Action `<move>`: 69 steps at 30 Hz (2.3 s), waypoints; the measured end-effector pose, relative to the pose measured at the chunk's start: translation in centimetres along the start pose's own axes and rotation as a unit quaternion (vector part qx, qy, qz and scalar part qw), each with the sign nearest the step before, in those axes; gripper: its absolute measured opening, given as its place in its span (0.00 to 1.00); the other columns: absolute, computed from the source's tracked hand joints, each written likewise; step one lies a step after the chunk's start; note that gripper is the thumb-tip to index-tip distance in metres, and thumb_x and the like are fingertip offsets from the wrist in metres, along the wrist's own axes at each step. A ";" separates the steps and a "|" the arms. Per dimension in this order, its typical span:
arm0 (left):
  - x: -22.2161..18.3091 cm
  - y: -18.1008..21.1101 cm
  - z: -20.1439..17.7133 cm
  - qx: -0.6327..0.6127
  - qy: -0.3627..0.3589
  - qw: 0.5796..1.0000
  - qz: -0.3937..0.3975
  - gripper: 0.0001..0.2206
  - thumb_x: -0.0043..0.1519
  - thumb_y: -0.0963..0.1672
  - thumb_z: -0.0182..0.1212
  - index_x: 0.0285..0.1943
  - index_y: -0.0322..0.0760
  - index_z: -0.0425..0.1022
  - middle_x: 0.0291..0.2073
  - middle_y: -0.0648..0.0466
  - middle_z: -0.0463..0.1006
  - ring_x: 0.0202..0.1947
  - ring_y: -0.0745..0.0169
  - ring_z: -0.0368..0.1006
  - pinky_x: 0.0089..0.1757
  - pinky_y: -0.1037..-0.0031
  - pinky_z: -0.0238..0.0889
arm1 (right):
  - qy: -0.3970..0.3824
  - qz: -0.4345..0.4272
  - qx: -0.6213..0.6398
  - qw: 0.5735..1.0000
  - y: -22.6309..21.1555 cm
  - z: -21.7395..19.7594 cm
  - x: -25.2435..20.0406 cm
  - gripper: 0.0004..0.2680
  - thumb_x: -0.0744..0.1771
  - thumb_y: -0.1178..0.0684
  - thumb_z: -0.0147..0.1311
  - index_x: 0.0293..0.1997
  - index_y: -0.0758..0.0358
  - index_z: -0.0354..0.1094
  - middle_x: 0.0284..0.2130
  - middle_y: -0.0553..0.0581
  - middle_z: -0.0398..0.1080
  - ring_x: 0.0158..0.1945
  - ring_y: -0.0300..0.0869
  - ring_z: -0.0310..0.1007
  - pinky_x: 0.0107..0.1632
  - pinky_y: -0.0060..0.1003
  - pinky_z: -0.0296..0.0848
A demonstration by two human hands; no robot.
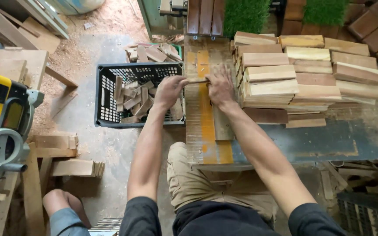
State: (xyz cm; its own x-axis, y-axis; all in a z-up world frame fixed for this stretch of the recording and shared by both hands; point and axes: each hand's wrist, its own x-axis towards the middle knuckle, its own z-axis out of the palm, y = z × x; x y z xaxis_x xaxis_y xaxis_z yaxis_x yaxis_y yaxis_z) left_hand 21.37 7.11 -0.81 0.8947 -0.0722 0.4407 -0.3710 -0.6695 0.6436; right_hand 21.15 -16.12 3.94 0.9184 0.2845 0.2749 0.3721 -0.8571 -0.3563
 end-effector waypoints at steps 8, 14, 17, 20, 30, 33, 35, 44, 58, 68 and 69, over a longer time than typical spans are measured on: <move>-7.6 11.7 -10.5 -0.322 0.098 0.920 -0.199 0.14 0.70 0.48 0.56 0.63 0.46 0.75 0.38 0.50 0.82 0.40 0.57 0.81 0.42 0.67 0.78 | -0.096 0.148 0.544 0.820 -5.3 -11.7 -6.4 0.14 0.66 0.65 0.61 0.58 0.68 0.71 0.41 0.67 0.77 0.41 0.48 0.81 0.43 0.41 0.84; -13.7 12.2 -10.5 -0.457 0.109 0.856 -0.217 0.16 0.70 0.40 0.57 0.67 0.37 0.72 0.37 0.50 0.82 0.37 0.61 0.82 0.41 0.69 0.80 | -0.113 0.167 0.637 0.744 -4.5 -10.0 -10.8 0.15 0.65 0.64 0.63 0.58 0.72 0.70 0.37 0.66 0.78 0.36 0.46 0.81 0.41 0.42 0.85; -14.7 13.0 -11.1 -0.460 0.102 0.854 -0.221 0.19 0.67 0.39 0.61 0.69 0.37 0.70 0.38 0.50 0.82 0.37 0.63 0.81 0.41 0.71 0.80 | -0.115 0.170 0.651 0.731 -4.6 -9.4 -11.6 0.17 0.64 0.64 0.64 0.59 0.73 0.68 0.40 0.66 0.78 0.37 0.45 0.81 0.41 0.41 0.85; -15.5 13.5 -11.7 -0.443 0.089 0.864 -0.223 0.23 0.63 0.38 0.67 0.68 0.37 0.71 0.37 0.48 0.82 0.36 0.64 0.80 0.39 0.71 0.80 | -0.123 0.166 0.646 0.735 -4.9 -9.2 -12.2 0.17 0.64 0.63 0.64 0.59 0.73 0.69 0.41 0.66 0.78 0.38 0.45 0.81 0.42 0.40 0.84; -14.0 4.7 -8.5 -0.504 0.358 0.684 -0.387 0.33 0.66 0.42 0.67 0.77 0.34 0.52 0.49 0.42 0.80 0.49 0.46 0.81 0.55 0.48 0.72 | -0.079 0.139 0.640 0.752 -8.5 -13.2 -12.2 0.14 0.66 0.64 0.60 0.58 0.73 0.69 0.49 0.69 0.75 0.50 0.50 0.79 0.53 0.45 0.81; -15.5 -3.7 -2.8 -0.468 0.362 0.705 -0.391 0.38 0.65 0.37 0.65 0.79 0.31 0.41 0.56 0.40 0.76 0.60 0.45 0.74 0.60 0.52 0.66 | -0.072 0.129 0.627 0.765 -8.1 -13.3 -12.9 0.13 0.67 0.64 0.59 0.58 0.74 0.69 0.48 0.70 0.75 0.50 0.51 0.78 0.54 0.46 0.80; -14.5 -0.8 -2.6 -0.426 0.306 0.748 -0.406 0.35 0.66 0.41 0.66 0.79 0.34 0.48 0.64 0.39 0.69 0.65 0.44 0.67 0.63 0.53 0.62 | -0.063 0.129 0.618 0.773 -7.0 -13.3 -13.0 0.13 0.67 0.64 0.60 0.58 0.73 0.70 0.48 0.69 0.75 0.50 0.49 0.78 0.53 0.44 0.80; -10.0 21.7 1.2 -0.375 0.033 0.908 -0.183 0.13 0.65 0.41 0.66 0.58 0.34 0.78 0.49 0.42 0.81 0.54 0.49 0.77 0.57 0.60 0.68 | 0.155 0.158 0.405 0.887 1.2 -16.6 -17.1 0.09 0.68 0.61 0.61 0.53 0.64 0.76 0.45 0.59 0.77 0.47 0.41 0.77 0.50 0.36 0.79; -13.2 28.5 10.2 -0.198 0.025 0.976 -0.092 0.28 0.65 0.43 0.65 0.74 0.32 0.63 0.74 0.39 0.59 0.72 0.41 0.57 0.67 0.55 0.51 | 0.194 0.259 0.212 0.922 7.1 -15.1 -23.7 0.18 0.67 0.56 0.63 0.65 0.51 0.69 0.58 0.63 0.71 0.63 0.53 0.68 0.64 0.48 0.68; -14.5 22.2 1.6 -0.280 0.224 0.928 -0.098 0.14 0.63 0.37 0.66 0.58 0.24 0.77 0.59 0.37 0.73 0.57 0.43 0.74 0.53 0.64 0.74 | 0.185 0.132 0.447 0.865 1.3 -11.1 -20.0 0.09 0.64 0.64 0.67 0.48 0.70 0.77 0.60 0.66 0.67 0.58 0.54 0.73 0.53 0.36 0.79; -15.1 21.2 0.8 -0.268 0.232 0.931 -0.093 0.13 0.62 0.37 0.67 0.55 0.22 0.78 0.56 0.36 0.74 0.56 0.41 0.75 0.51 0.64 0.75 | 0.160 0.108 0.450 0.872 0.4 -10.6 -19.7 0.09 0.64 0.65 0.67 0.46 0.71 0.77 0.64 0.68 0.64 0.60 0.57 0.71 0.55 0.37 0.78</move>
State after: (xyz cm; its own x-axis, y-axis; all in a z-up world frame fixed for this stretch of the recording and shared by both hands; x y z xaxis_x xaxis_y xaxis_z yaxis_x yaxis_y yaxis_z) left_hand 0.19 -6.54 5.68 0.7980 0.4184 0.4337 -0.4025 -0.1655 0.9003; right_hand 1.78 -26.67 7.81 0.9493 -0.0987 0.2984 0.2822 -0.1502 -0.9475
